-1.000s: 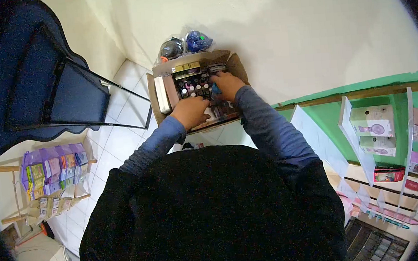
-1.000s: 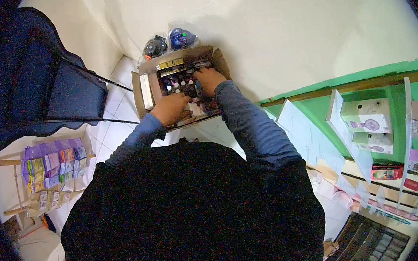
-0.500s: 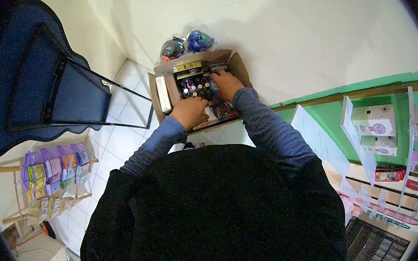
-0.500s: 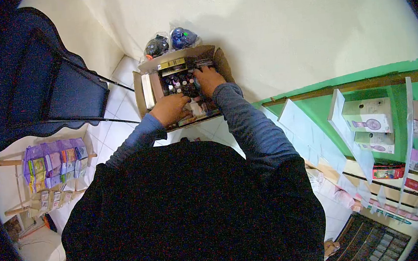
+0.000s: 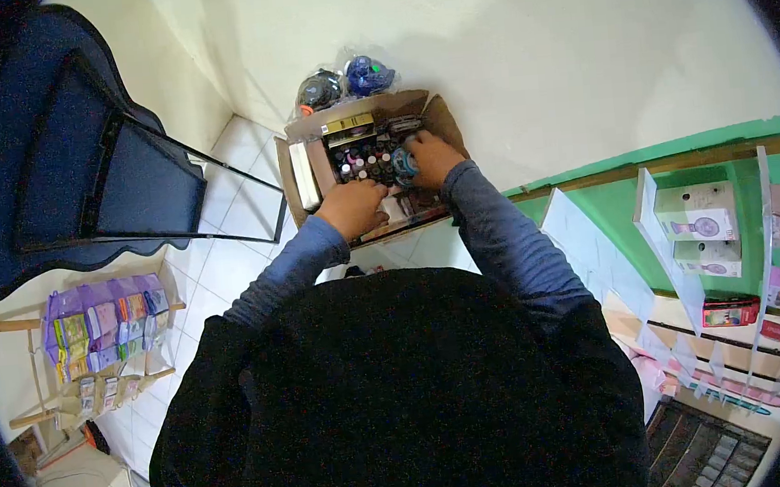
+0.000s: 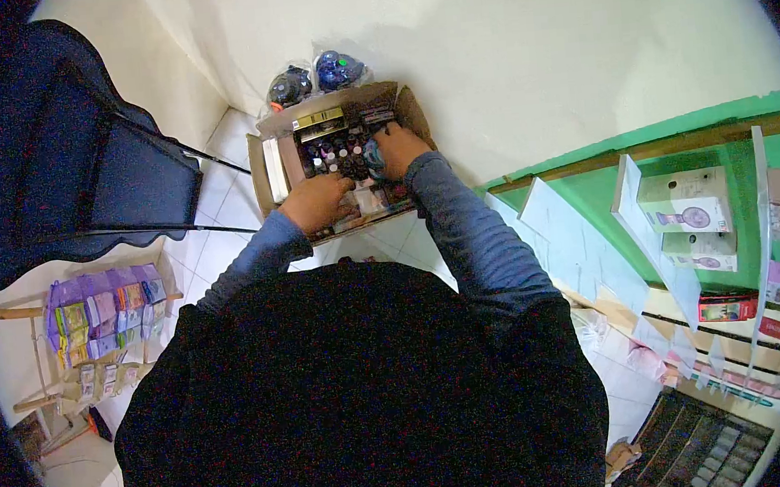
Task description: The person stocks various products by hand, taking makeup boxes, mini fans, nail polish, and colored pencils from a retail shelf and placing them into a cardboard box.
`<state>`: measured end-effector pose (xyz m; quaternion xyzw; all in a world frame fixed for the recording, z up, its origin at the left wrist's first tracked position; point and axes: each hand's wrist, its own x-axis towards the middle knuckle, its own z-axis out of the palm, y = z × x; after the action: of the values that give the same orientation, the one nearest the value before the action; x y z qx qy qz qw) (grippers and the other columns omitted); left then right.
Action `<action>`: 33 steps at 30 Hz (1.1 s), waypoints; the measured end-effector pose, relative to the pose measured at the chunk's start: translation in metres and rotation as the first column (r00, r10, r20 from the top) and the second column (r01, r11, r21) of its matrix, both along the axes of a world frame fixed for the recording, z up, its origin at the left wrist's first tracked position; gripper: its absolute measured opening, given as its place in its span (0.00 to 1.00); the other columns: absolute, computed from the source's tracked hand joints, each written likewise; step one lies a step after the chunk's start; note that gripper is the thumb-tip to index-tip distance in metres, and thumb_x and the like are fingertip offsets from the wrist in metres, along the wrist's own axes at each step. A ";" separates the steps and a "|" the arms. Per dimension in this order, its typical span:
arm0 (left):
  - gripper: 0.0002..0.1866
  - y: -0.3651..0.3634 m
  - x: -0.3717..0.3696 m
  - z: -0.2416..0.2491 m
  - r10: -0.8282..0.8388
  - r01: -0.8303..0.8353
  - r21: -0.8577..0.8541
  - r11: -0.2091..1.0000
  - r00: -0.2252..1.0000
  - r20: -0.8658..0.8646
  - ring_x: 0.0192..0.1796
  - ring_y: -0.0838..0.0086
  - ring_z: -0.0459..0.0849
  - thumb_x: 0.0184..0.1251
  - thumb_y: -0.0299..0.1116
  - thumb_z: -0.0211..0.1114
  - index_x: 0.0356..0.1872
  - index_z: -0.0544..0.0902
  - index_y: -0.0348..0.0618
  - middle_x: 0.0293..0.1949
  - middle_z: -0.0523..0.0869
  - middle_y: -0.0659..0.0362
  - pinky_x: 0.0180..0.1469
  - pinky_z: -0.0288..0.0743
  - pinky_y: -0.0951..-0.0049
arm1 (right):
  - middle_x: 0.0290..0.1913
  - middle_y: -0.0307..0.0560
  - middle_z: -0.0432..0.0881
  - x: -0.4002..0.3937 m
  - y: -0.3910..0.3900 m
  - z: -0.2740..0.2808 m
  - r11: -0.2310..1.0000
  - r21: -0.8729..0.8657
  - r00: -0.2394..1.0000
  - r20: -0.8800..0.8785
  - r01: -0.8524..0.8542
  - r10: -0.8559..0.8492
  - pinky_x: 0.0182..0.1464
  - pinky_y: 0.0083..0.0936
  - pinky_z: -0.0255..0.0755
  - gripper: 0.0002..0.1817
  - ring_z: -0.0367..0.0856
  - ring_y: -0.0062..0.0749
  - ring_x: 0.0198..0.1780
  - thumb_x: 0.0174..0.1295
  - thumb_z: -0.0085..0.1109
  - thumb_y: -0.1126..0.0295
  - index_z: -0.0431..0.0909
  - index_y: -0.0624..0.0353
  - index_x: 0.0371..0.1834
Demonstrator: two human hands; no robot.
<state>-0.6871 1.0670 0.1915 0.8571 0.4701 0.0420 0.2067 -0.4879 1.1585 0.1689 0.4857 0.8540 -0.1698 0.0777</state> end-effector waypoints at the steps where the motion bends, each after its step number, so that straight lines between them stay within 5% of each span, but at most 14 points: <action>1: 0.18 0.000 0.000 -0.002 -0.002 0.002 0.007 1.000 1.000 -0.009 0.42 0.60 0.83 0.54 0.42 0.63 0.43 0.79 0.43 0.37 0.82 0.54 0.41 0.78 0.59 | 0.54 0.61 0.68 0.001 -0.001 -0.003 1.000 -0.004 1.000 -0.001 -0.014 0.014 0.58 0.41 0.69 0.35 0.72 0.56 0.55 0.43 0.70 0.67 0.67 0.57 0.57; 10: 0.18 -0.001 -0.002 -0.014 -0.024 0.023 0.039 0.999 0.999 0.025 0.42 0.60 0.83 0.54 0.40 0.64 0.44 0.78 0.43 0.37 0.82 0.55 0.41 0.78 0.59 | 0.60 0.66 0.63 -0.014 -0.012 0.014 0.987 -0.160 0.995 0.104 0.025 -0.009 0.59 0.41 0.69 0.40 0.70 0.60 0.59 0.47 0.67 0.61 0.60 0.47 0.67; 19: 0.17 -0.004 -0.002 -0.014 0.014 -0.016 0.040 0.999 0.999 0.050 0.42 0.59 0.82 0.54 0.38 0.64 0.44 0.79 0.43 0.37 0.82 0.54 0.42 0.77 0.60 | 0.59 0.65 0.65 -0.005 -0.017 0.000 0.996 -0.061 0.995 0.069 0.070 -0.066 0.58 0.42 0.70 0.40 0.72 0.61 0.55 0.46 0.68 0.60 0.61 0.58 0.63; 25: 0.17 -0.003 -0.003 -0.017 0.019 -0.020 0.026 0.999 0.998 0.053 0.42 0.60 0.83 0.51 0.38 0.66 0.42 0.80 0.45 0.36 0.83 0.54 0.42 0.78 0.61 | 0.52 0.65 0.74 -0.004 -0.020 0.021 0.967 -0.251 0.971 0.214 -0.052 0.108 0.54 0.42 0.71 0.36 0.74 0.56 0.55 0.46 0.65 0.55 0.68 0.59 0.58; 33: 0.17 -0.002 -0.003 -0.023 0.015 -0.019 0.060 0.998 0.997 0.071 0.40 0.59 0.83 0.50 0.39 0.68 0.39 0.80 0.43 0.34 0.82 0.54 0.40 0.78 0.60 | 0.45 0.64 0.80 -0.003 -0.019 0.019 0.970 -0.242 0.987 0.163 0.030 0.011 0.53 0.40 0.72 0.34 0.79 0.52 0.48 0.47 0.65 0.53 0.70 0.62 0.56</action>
<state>-0.6905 1.0649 0.1687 0.8568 0.4684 0.0881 0.1967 -0.4908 1.1397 0.1875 0.4888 0.8151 -0.2335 0.2055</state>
